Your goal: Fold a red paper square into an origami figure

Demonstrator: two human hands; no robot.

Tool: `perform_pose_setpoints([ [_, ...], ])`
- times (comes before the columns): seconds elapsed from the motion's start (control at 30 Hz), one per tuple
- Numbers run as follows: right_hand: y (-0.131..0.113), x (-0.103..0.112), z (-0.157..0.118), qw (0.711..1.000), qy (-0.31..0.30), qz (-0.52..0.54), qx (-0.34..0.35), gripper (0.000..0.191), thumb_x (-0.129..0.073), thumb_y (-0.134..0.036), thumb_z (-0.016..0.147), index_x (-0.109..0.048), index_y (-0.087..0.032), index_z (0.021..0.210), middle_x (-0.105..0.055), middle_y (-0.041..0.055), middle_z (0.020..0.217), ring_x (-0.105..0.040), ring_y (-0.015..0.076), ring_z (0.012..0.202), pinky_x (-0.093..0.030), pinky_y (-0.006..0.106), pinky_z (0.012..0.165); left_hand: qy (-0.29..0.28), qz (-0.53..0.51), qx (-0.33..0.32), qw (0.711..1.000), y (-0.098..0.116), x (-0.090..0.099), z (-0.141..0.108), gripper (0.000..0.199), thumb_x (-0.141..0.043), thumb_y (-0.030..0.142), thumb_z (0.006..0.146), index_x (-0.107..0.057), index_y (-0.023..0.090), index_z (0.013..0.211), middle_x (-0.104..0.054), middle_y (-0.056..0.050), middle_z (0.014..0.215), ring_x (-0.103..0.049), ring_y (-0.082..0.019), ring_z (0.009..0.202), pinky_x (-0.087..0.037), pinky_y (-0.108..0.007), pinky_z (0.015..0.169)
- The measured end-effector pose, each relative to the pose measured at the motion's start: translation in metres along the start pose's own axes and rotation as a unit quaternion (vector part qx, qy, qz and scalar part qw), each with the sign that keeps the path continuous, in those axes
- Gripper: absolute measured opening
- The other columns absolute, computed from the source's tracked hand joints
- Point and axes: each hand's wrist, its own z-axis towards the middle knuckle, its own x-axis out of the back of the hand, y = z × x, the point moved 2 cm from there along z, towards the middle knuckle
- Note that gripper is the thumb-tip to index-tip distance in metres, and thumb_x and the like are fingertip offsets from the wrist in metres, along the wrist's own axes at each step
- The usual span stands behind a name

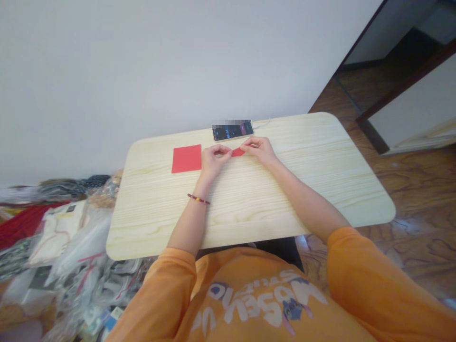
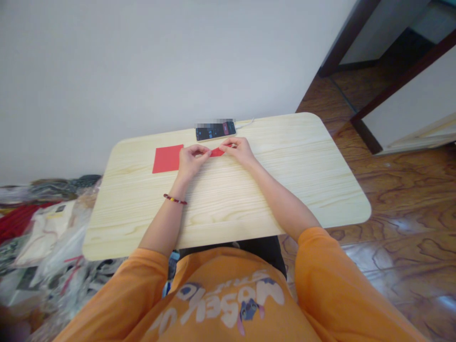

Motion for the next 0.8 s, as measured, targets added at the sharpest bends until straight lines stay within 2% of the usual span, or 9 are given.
perform_pose_setpoints([
  [0.3,-0.001,0.001,0.000,1.000,-0.003,-0.023,0.001,0.030,-0.075,-0.046,0.063,-0.066,-0.017,0.068,-0.066,0.0027,0.072,-0.059,0.0156,0.073,-0.046,0.028,0.068,-0.004,0.000,0.014,1.000,-0.001,0.008,0.002,0.008,-0.069,0.023,0.067,-0.067,0.016,0.066,-0.070,-0.005,0.069,-0.062,-0.015,0.064,-0.051,-0.029,0.067],
  [0.4,-0.002,0.002,0.000,1.000,0.004,-0.015,-0.005,0.027,-0.075,-0.042,0.063,-0.066,-0.017,0.067,-0.065,0.0026,0.071,-0.059,0.0153,0.071,-0.045,0.028,0.068,-0.007,-0.012,0.013,1.000,-0.002,0.008,0.002,0.008,-0.067,0.024,0.068,-0.066,0.016,0.067,-0.069,-0.004,0.070,-0.063,-0.014,0.067,-0.051,-0.028,0.070],
  [0.53,0.000,0.002,0.000,1.000,0.022,0.013,-0.014,0.023,-0.075,-0.039,0.062,-0.067,-0.017,0.067,-0.065,0.0012,0.068,-0.058,0.0145,0.068,-0.046,0.028,0.068,0.012,-0.060,0.027,0.998,-0.001,0.003,0.001,0.013,-0.068,0.029,0.070,-0.066,0.017,0.075,-0.070,-0.003,0.077,-0.064,-0.014,0.073,-0.051,-0.027,0.073],
  [0.6,0.001,0.001,0.000,1.000,0.018,0.018,-0.017,0.023,-0.075,-0.039,0.062,-0.068,-0.018,0.067,-0.066,0.0011,0.069,-0.057,0.0142,0.068,-0.046,0.028,0.067,-0.001,-0.079,0.041,0.996,0.002,-0.001,-0.001,0.021,-0.071,0.034,0.070,-0.068,0.017,0.081,-0.072,-0.004,0.082,-0.065,-0.014,0.075,-0.051,-0.028,0.074],
  [0.67,0.001,0.000,0.000,1.000,0.009,0.021,-0.014,0.023,-0.076,-0.038,0.061,-0.068,-0.017,0.066,-0.066,0.0012,0.069,-0.058,0.0140,0.068,-0.045,0.028,0.067,-0.021,-0.086,0.034,0.995,0.004,-0.006,-0.002,0.022,-0.072,0.035,0.069,-0.069,0.016,0.081,-0.072,-0.006,0.083,-0.066,-0.015,0.076,-0.051,-0.028,0.074],
  [0.8,-0.001,-0.003,-0.001,1.000,-0.004,0.025,-0.009,0.022,-0.076,-0.037,0.060,-0.068,-0.017,0.065,-0.066,0.0008,0.068,-0.058,0.0141,0.069,-0.045,0.027,0.067,-0.009,-0.081,0.022,0.996,0.004,-0.011,-0.003,0.020,-0.072,0.035,0.070,-0.069,0.016,0.075,-0.072,-0.005,0.077,-0.065,-0.015,0.072,-0.051,-0.029,0.073],
])
